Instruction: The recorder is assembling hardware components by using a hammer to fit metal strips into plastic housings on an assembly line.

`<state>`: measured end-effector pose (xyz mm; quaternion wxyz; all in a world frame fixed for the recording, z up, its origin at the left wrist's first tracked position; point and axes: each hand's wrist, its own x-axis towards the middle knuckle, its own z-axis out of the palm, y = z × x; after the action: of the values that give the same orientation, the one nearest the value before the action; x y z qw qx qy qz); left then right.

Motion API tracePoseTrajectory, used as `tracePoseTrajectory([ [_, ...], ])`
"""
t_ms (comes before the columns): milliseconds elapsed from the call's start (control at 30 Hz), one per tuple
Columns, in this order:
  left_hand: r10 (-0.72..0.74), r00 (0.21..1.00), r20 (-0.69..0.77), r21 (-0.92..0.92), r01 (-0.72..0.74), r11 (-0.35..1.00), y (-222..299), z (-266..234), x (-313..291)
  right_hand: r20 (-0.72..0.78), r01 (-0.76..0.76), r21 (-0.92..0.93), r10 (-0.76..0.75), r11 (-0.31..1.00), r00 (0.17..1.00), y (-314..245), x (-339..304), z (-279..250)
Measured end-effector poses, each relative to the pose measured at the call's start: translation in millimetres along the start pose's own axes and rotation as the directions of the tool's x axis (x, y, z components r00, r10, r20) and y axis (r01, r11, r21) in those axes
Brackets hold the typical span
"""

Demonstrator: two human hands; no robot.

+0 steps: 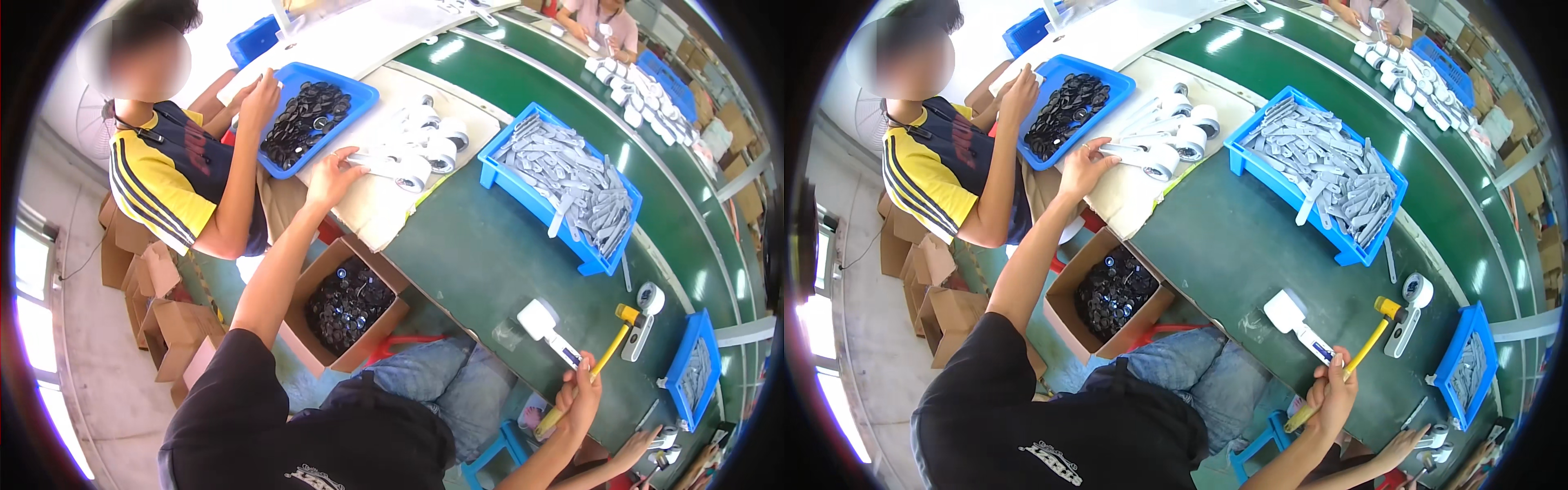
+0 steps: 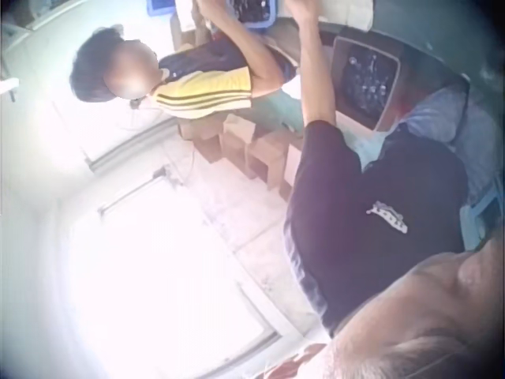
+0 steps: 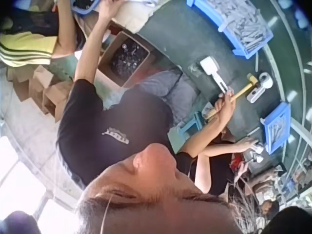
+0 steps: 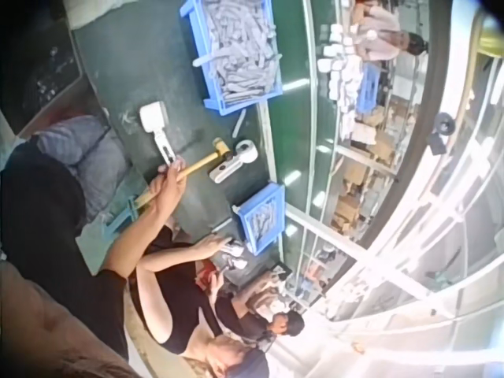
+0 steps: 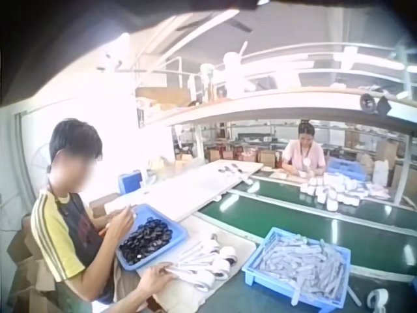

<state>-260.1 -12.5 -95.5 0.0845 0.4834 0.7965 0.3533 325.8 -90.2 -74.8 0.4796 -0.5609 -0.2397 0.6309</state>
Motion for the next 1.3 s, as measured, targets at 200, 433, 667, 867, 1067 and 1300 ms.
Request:
tracePoseTrajectory([
  [200, 0.263, 0.933, -0.246, 0.228, -0.208, 0.951, -6.6, 26.4, 4.2, -0.135, 0.047, -0.286, -0.089, 0.957, 0.987, 4.8, -1.3, 5.6],
  [433, 0.632, 0.757, -0.165, -0.117, -0.651, 0.75, 165.7, 69.6, -42.7, -0.074, 0.076, -0.484, -0.128, 0.872, 0.989, 12.1, 1.1, 21.2],
  [667, 0.793, 0.609, -0.011, -0.285, -0.762, 0.581, 253.0, 129.7, -58.4, -0.075, 0.165, -0.389, -0.21, 0.906, 0.975, 18.0, -7.2, 12.6],
  [867, 0.88, 0.473, -0.037, -0.083, -0.879, 0.469, 244.9, 140.4, -64.0, -0.069, 0.201, -0.365, -0.241, 0.909, 0.968, 20.9, -9.4, 12.2],
  [1067, 0.844, 0.483, -0.235, -0.123, -0.876, 0.467, 231.2, 134.7, -68.9, -0.065, 0.202, -0.35, -0.238, 0.915, 0.969, 20.4, -7.2, 10.2],
  [1300, 0.467, 0.831, -0.303, -0.398, -0.555, 0.73, 217.7, 98.0, -102.7, -0.087, 0.23, -0.33, -0.272, 0.915, 0.958, 20.8, -9.5, 5.5],
])
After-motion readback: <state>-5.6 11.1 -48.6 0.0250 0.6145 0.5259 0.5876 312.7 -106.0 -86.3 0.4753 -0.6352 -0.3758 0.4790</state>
